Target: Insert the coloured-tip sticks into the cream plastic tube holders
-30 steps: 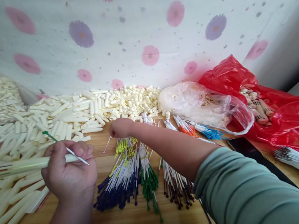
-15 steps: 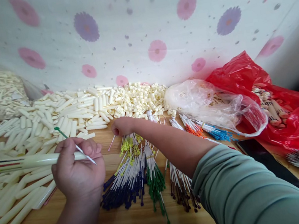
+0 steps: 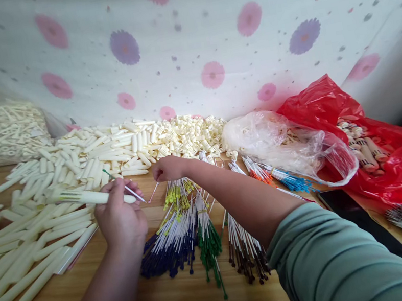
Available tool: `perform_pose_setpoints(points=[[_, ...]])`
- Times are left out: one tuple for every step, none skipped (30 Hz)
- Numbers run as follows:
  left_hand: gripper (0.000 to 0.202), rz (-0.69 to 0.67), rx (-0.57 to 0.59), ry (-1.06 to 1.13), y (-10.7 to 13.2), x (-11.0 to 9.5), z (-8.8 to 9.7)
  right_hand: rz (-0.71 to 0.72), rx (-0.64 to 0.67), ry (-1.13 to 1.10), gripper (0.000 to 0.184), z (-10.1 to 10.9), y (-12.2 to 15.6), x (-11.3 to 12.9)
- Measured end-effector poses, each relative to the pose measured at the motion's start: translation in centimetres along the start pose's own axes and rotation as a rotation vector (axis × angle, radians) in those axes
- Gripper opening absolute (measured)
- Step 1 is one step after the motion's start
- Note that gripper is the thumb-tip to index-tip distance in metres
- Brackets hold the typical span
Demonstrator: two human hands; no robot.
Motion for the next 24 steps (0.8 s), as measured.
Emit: perform_pose_setpoints(points=[[0.015, 0.024, -0.013, -0.039, -0.2, 0.5, 0.1, -0.001, -0.017, -0.043, 0.008, 0.1, 0.2, 0.1], [0.017, 0.056, -0.015, -0.078, -0.4, 0.9, 0.2, -0.001, -0.038, -0.09, 0.007, 0.2, 0.3, 0.2], [0.02, 0.092, -0.005, -0.106, -0.6, 1.4, 0.3, -0.001, -0.062, -0.14, 0.006, 0.3, 0.5, 0.2], [0.023, 0.136, 0.013, -0.121, -0.7, 1.8, 0.3, -0.001, -0.088, -0.192, 0.006, 0.3, 0.6, 0.3], [0.025, 0.176, 0.035, -0.133, -0.8, 2.2, 0.3, -0.002, -0.116, -0.244, 0.006, 0.3, 0.7, 0.4], [0.027, 0.208, 0.066, -0.139, -0.8, 2.5, 0.3, -0.002, -0.143, -0.295, 0.005, 0.3, 0.9, 0.4], [0.028, 0.231, 0.096, -0.139, -0.7, 2.7, 0.3, -0.003, -0.166, -0.343, 0.004, 0.2, 1.1, 0.5], [0.029, 0.245, 0.122, -0.135, -0.6, 2.8, 0.2, -0.003, -0.186, -0.388, 0.003, 0.1, 1.2, 0.5], [0.03, 0.253, 0.144, -0.123, -0.5, 2.9, 0.1, -0.002, -0.203, -0.429, 0.002, 0.1, 1.4, 0.5], [0.031, 0.257, 0.156, -0.106, -0.4, 3.0, 0.1, -0.002, -0.218, -0.466, 0.001, 0.0, 1.6, 0.6], [0.031, 0.26, 0.162, -0.089, -0.3, 3.0, 0.0, -0.003, -0.233, -0.497, 0.001, 0.0, 1.9, 0.6], [0.031, 0.261, 0.167, -0.074, -0.2, 3.0, -0.1, -0.005, -0.246, -0.521, 0.002, 0.0, 2.1, 0.7], [0.031, 0.261, 0.173, -0.061, -0.1, 3.0, -0.2, -0.009, -0.259, -0.537, 0.002, 0.1, 2.3, 0.7], [0.03, 0.257, 0.182, -0.053, -0.1, 3.0, -0.3, -0.012, -0.271, -0.545, 0.003, 0.1, 2.4, 0.8], [0.029, 0.255, 0.192, -0.048, 0.0, 3.0, -0.4, -0.016, -0.279, -0.545, 0.003, 0.2, 2.6, 0.9], [0.028, 0.255, 0.201, -0.044, 0.0, 3.0, -0.4, -0.018, -0.283, -0.538, 0.004, 0.3, 2.7, 1.0], [0.027, 0.257, 0.209, -0.042, 0.0, 3.0, -0.5, -0.02, -0.287, -0.525, 0.004, 0.4, 2.8, 1.1], [0.027, 0.258, 0.213, -0.04, 0.1, 3.0, -0.5, -0.022, -0.29, -0.506, 0.004, 0.4, 3.0, 1.2], [0.027, 0.259, 0.213, -0.04, 0.1, 3.0, -0.5, -0.025, -0.294, -0.478, 0.004, 0.6, 3.1, 1.2], [0.027, 0.257, 0.21, -0.041, 0.1, 2.9, -0.5, -0.03, -0.301, -0.443, 0.005, 0.7, 3.2, 1.2], [0.028, 0.256, 0.205, -0.043, 0.1, 2.9, -0.5, -0.038, -0.31, -0.4, 0.006, 0.9, 3.3, 1.2], [0.029, 0.255, 0.199, -0.045, 0.0, 2.9, -0.4, -0.048, -0.32, -0.35, 0.008, 1.0, 3.4, 1.1], [0.03, 0.255, 0.192, -0.05, 0.0, 2.9, -0.3, -0.059, -0.328, -0.294, 0.009, 1.2, 3.5, 1.0], [0.032, 0.256, 0.187, -0.067, -0.2, 2.9, -0.2, -0.069, -0.333, -0.233, 0.01, 1.3, 3.5, 0.9]])
Point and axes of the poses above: each hand's wrist, its own y-axis away from the middle knuckle, its own z-axis out of the back of the hand, x = y × z, the point moved 3 cm from there along -y, towards the middle knuckle, and after that the axes turned 5 degrees about y, right-handed, at the moved point
